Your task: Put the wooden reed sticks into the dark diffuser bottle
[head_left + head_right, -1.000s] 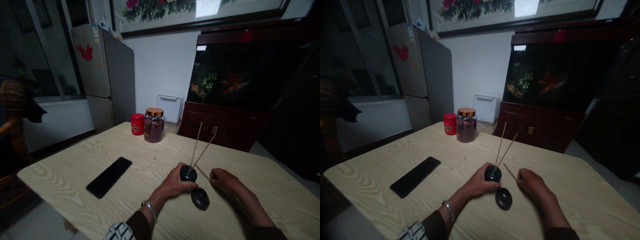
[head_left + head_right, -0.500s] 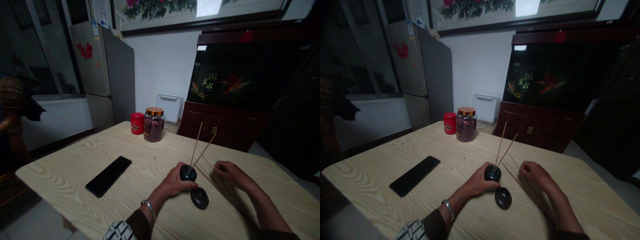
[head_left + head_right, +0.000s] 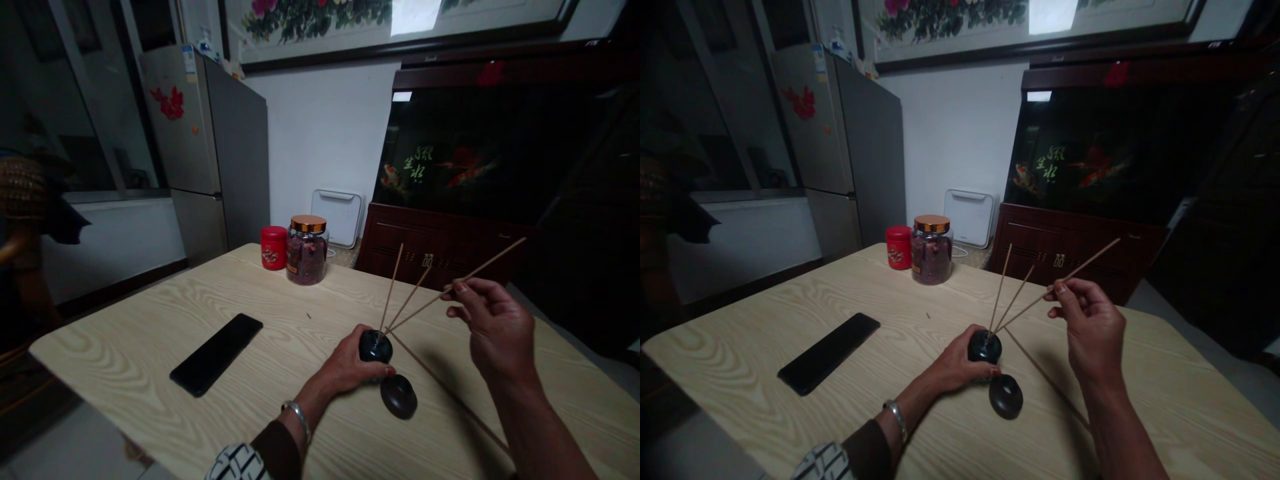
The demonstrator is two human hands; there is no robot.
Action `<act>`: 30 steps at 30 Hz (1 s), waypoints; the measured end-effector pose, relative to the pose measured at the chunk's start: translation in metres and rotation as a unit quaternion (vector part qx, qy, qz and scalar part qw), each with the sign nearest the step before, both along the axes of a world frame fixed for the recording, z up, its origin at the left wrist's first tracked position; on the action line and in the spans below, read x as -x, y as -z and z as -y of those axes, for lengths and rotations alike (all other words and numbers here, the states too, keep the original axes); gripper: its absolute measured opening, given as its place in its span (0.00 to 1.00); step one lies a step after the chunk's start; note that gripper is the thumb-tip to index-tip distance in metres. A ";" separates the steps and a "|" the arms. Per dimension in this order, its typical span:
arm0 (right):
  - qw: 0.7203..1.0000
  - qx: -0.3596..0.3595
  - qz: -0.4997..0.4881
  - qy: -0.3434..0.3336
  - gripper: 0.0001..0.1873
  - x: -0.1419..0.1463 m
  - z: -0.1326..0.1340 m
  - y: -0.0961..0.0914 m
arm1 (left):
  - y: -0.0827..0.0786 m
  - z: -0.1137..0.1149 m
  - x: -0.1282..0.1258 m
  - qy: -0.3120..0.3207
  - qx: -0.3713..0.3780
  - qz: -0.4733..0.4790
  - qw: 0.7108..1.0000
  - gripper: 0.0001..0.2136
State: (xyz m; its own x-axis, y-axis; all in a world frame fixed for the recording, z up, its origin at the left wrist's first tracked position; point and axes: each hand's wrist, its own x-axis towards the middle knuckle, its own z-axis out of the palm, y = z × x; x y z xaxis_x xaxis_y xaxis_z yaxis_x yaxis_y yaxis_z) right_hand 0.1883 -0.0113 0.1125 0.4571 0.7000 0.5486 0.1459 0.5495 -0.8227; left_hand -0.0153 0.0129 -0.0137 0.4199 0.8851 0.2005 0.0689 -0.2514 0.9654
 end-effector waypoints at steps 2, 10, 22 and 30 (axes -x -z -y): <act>0.999 0.005 0.033 -0.001 0.13 0.004 0.000 0.003 | 0.000 0.000 0.000 0.001 0.001 0.000 1.000 0.30; 0.969 0.106 0.199 -0.105 0.13 0.025 -0.002 0.023 | -0.001 0.001 0.001 -0.005 -0.001 0.000 1.000 0.30; 0.828 0.314 0.429 -0.179 0.12 -0.032 -0.014 0.034 | -0.001 0.000 0.001 0.000 -0.001 -0.007 1.000 0.31; 0.682 0.414 0.599 -0.057 0.04 -0.056 -0.034 0.097 | 0.001 -0.002 0.001 -0.006 -0.003 -0.010 1.000 0.30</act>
State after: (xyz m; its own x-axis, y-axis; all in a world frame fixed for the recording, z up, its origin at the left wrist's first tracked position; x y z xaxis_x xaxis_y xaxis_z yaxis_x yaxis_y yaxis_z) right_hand 0.2447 0.0223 0.0159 -0.0558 0.9905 -0.1256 0.9823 0.0320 -0.1847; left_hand -0.0158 0.0145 -0.0149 0.4141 0.8885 0.1980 0.0918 -0.2572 0.9620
